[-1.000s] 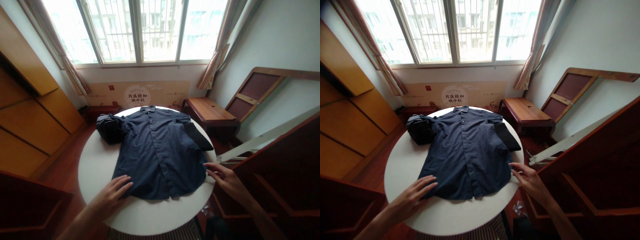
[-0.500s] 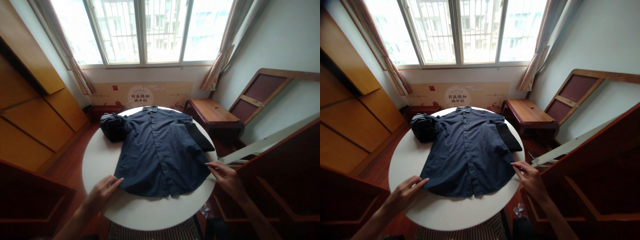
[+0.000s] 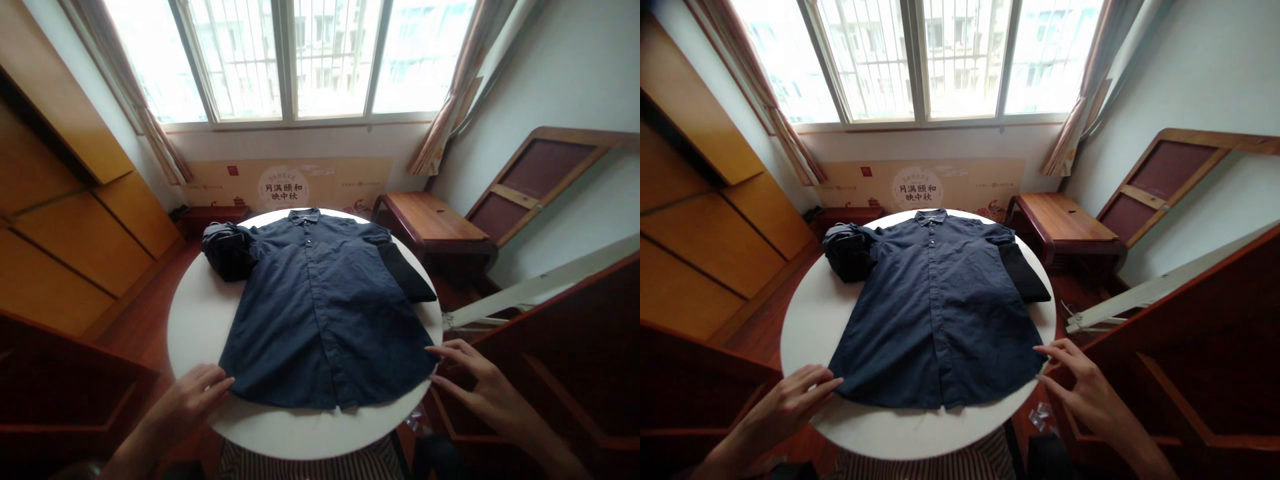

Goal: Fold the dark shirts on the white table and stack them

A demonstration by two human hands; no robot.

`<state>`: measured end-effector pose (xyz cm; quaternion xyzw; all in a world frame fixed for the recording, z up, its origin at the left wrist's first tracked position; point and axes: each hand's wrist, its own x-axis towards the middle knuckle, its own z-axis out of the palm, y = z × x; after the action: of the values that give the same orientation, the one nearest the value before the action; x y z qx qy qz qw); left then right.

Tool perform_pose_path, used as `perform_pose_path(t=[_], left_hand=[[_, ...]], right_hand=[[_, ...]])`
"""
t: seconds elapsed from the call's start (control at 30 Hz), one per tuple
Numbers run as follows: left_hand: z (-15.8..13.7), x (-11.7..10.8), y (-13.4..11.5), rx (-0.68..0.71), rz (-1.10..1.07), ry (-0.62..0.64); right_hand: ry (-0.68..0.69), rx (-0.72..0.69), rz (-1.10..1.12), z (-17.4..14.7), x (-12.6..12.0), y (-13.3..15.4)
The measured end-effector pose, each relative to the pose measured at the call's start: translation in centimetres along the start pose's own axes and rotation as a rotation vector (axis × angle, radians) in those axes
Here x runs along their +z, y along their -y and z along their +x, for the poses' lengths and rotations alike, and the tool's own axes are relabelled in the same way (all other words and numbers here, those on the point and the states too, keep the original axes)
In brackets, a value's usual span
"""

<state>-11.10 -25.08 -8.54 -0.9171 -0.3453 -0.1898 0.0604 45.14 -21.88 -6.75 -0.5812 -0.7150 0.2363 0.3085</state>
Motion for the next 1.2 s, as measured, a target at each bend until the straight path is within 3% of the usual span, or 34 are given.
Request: perform_pose_path(t=[0.1,0.27,0.5,0.67,0.77,0.87,0.9,0.97,1.07,1.2], left_hand=[[0.2,0.5,-0.7,0.005,0.035,-0.001],[3.1,1.3,-2.3,0.038,0.044,0.002],[6.5,2.6,-4.0,0.156,0.032,0.001],[7.4,0.6,-3.6,0.035,-0.120,0.154],[10.5,-1.7,0.4,-0.208,-0.138,0.103],[15.7,-3.8,7.4,-0.603,-0.067,-0.118],[17.6,-4.2,10.0,-0.803,-0.021,-0.143],[21.2,-4.7,14.9,-0.984,0.035,-0.147],[25.3,-4.6,20.7,-1.204,0.041,-0.071],[27.7,-3.1,24.6,-1.357,0.023,0.004]], right_hand=[[-0.053,-0.197,-0.200,-0.6,1.6,0.9],[0.278,-0.424,-0.158,0.0,5.2,6.2],[0.371,-0.657,-0.115,5.2,9.1,13.0],[0.442,-0.741,-0.156,9.8,11.7,16.4],[0.461,-0.789,-0.207,12.5,15.2,17.5],[0.495,-0.762,-0.291,13.8,19.3,17.6],[0.512,-0.749,-0.302,13.8,20.4,17.4],[0.545,-0.736,-0.297,13.5,21.8,17.1],[0.580,-0.734,-0.269,13.0,22.0,16.9],[0.663,-0.756,-0.224,12.4,20.7,17.2]])
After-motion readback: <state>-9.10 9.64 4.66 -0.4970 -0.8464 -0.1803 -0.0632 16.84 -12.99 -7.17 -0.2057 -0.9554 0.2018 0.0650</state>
